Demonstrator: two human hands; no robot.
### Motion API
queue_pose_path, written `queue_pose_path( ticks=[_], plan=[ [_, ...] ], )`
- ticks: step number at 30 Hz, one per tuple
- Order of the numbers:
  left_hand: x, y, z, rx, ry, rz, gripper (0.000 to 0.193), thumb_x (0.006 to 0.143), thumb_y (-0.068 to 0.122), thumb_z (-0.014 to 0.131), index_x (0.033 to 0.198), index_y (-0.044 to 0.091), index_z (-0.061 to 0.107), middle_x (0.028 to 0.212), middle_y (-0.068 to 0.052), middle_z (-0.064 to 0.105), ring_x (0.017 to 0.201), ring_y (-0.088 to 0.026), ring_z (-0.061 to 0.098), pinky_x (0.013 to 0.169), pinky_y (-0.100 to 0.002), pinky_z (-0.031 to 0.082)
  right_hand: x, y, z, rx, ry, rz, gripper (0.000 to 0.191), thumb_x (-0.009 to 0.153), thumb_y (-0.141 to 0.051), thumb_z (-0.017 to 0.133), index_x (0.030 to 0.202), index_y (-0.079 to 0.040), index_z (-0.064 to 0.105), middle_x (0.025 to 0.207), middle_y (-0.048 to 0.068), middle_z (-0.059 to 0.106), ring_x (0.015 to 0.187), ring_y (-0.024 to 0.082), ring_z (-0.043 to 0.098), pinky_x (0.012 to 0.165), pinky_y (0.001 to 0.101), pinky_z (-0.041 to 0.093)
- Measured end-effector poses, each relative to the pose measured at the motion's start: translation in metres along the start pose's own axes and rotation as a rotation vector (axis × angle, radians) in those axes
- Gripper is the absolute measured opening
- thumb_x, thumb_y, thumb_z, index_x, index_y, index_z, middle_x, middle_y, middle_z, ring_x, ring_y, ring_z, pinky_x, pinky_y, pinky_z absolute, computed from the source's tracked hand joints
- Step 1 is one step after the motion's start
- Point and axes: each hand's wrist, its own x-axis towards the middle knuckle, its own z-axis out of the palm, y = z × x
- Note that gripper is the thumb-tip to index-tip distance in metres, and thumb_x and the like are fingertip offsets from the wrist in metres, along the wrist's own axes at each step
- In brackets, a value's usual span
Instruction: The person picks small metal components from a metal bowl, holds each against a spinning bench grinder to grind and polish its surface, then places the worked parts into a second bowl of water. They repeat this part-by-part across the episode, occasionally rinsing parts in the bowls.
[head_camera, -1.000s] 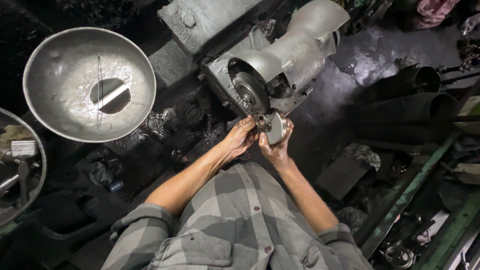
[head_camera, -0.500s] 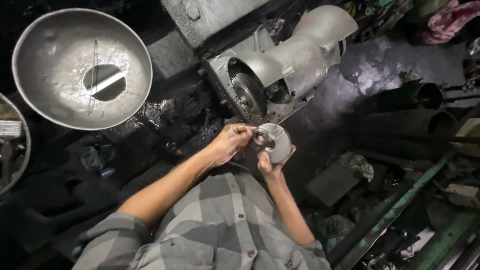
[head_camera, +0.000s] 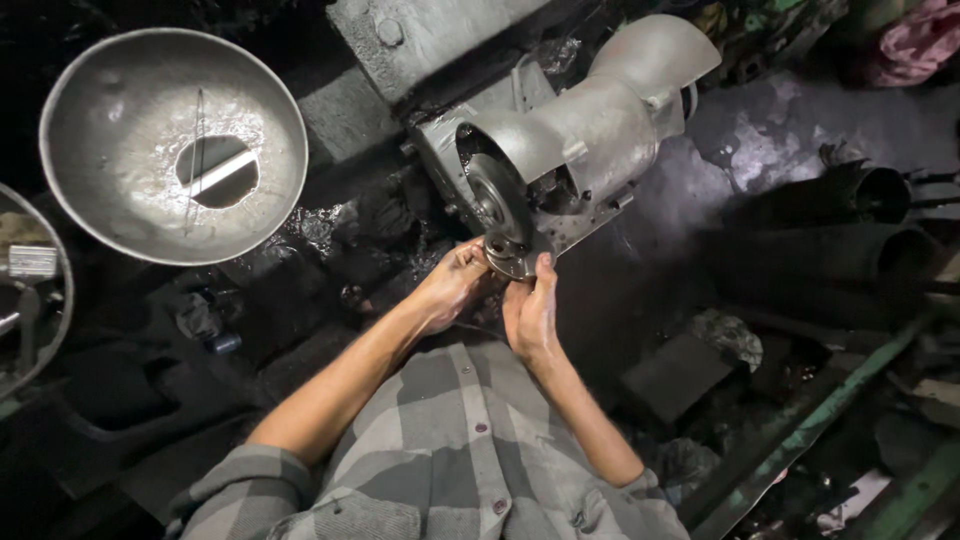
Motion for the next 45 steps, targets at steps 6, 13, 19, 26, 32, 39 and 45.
queue_pose_path(
  ticks=[6,13,19,26,32,39,45],
  plan=[
    [-0.001,0.002,-0.004,0.144,0.006,0.089,0.032,0.108,0.020,0.057,0.133,0.002,0.063,0.112,0.006,0.068,0.094,-0.002,0.054,0.082,-0.019,0.046,0.000,-0.006,0.011,0.066,-0.003,0.069,0.071,0.107,-0.054,0.032,0.132,0.005,0.061,0.132,0.016,0.067,0.125,0.026,0.058,0.114,0.0399,0.036],
    [-0.026,0.015,0.001,0.486,-0.059,0.058,0.058,0.102,0.047,0.062,0.142,0.006,0.067,0.101,0.008,0.054,0.090,-0.005,0.043,0.078,-0.022,0.039,-0.024,0.025,-0.055,-0.069,0.101,-0.074,0.055,0.111,-0.046,0.041,0.128,0.002,0.061,0.127,0.015,0.067,0.118,0.026,0.061,0.105,0.0384,0.045],
    [-0.038,0.035,0.015,0.663,-0.490,0.339,0.060,0.105,0.052,0.055,0.142,0.005,0.060,0.147,0.005,0.052,0.138,-0.009,0.042,0.115,-0.025,0.036,-0.072,0.025,-0.104,-0.629,0.096,-0.366,0.054,0.114,-0.045,0.043,0.128,0.005,0.058,0.127,0.016,0.067,0.112,0.025,0.065,0.099,0.0377,0.051],
    [-0.017,-0.005,0.001,0.383,-0.028,0.050,0.033,0.109,0.031,0.056,0.126,0.004,0.064,0.097,0.011,0.055,0.087,-0.001,0.042,0.079,-0.019,0.038,-0.022,-0.003,-0.040,0.207,-0.017,0.091,0.083,0.103,-0.070,0.026,0.137,-0.001,0.059,0.131,0.010,0.067,0.121,0.025,0.058,0.107,0.0396,0.043],
    [-0.002,-0.007,-0.006,0.280,0.082,0.106,0.026,0.109,0.026,0.056,0.112,0.003,0.067,0.102,0.007,0.060,0.093,-0.003,0.048,0.087,-0.021,0.042,-0.004,-0.010,-0.014,0.281,-0.196,0.114,0.079,0.108,-0.063,0.023,0.138,0.003,0.054,0.137,0.014,0.061,0.129,0.027,0.054,0.116,0.0415,0.037],
    [-0.004,0.002,0.002,0.209,0.128,0.096,0.033,0.109,0.031,0.050,0.113,0.004,0.067,0.108,0.004,0.068,0.098,-0.005,0.055,0.093,-0.024,0.046,0.009,-0.014,0.001,0.078,-0.160,0.152,0.084,0.105,-0.064,0.024,0.144,0.006,0.049,0.147,0.017,0.056,0.139,0.029,0.049,0.124,0.0436,0.030],
    [-0.002,0.000,-0.001,0.242,0.165,0.119,0.035,0.113,0.033,0.050,0.104,0.003,0.066,0.095,0.006,0.059,0.087,-0.004,0.047,0.082,-0.024,0.044,0.010,-0.020,0.009,0.104,-0.186,0.152,0.087,0.105,-0.065,0.022,0.144,0.007,0.049,0.145,0.017,0.058,0.137,0.029,0.051,0.122,0.0451,0.032]
  ],
)
